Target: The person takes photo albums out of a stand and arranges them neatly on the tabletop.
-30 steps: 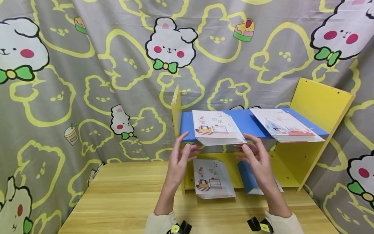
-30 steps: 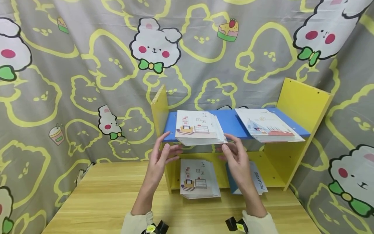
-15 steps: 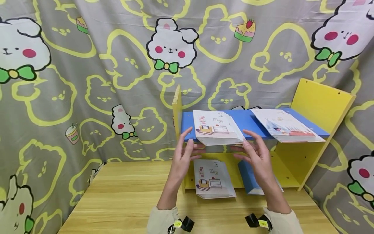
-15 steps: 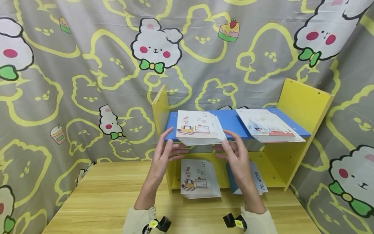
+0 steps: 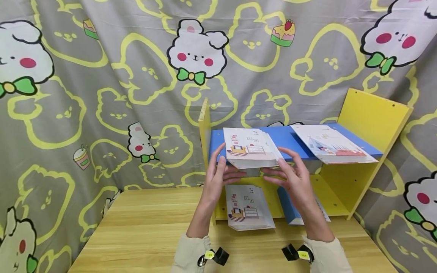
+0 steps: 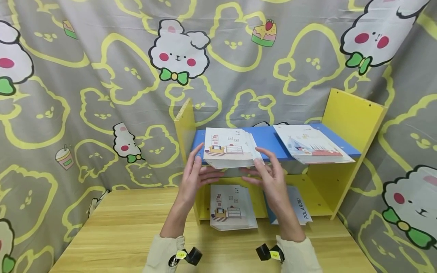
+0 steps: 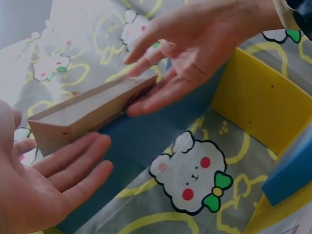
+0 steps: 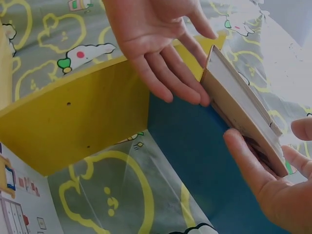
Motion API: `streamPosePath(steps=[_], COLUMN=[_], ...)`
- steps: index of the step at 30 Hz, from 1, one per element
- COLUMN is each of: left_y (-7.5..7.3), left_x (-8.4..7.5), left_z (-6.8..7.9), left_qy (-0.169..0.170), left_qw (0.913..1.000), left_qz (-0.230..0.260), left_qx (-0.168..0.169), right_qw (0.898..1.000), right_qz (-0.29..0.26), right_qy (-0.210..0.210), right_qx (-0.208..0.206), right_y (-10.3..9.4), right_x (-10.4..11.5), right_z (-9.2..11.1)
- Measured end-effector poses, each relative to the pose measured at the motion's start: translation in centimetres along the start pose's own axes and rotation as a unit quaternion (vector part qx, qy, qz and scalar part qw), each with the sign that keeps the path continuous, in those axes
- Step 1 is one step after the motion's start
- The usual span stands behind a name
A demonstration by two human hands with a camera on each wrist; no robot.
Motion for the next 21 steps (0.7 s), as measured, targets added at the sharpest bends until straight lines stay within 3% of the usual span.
streamPosePath(steps=[8,21], left_y=[0.1,0.7], left_x=[0.4,0.1], left_z=[-0.6,-1.1], left_qy=[0.002,-0.011], left_qw=[0.9996,0.9997], left_qz=[0.027,0.023], left_qx=[-0.003,0.002], right_qw=[1.0,0.999], right_qz=[0.005,-0.003], right_qy=[0.014,0.033], right_qx=[-0.006,-0.001], right_y=[0.4,0.3], right_x=[-0.2,-0.5], right_z=[-0.5,-1.4])
Point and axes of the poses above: each hand's wrist, its own z-axis away from the middle knuckle, its own y-axis out of the palm, x = y × z, the point moved 7 cm from there along -z, towards the middle knuckle, and after that the axes turned 7 degrees about -x, right-handed, at the moved point
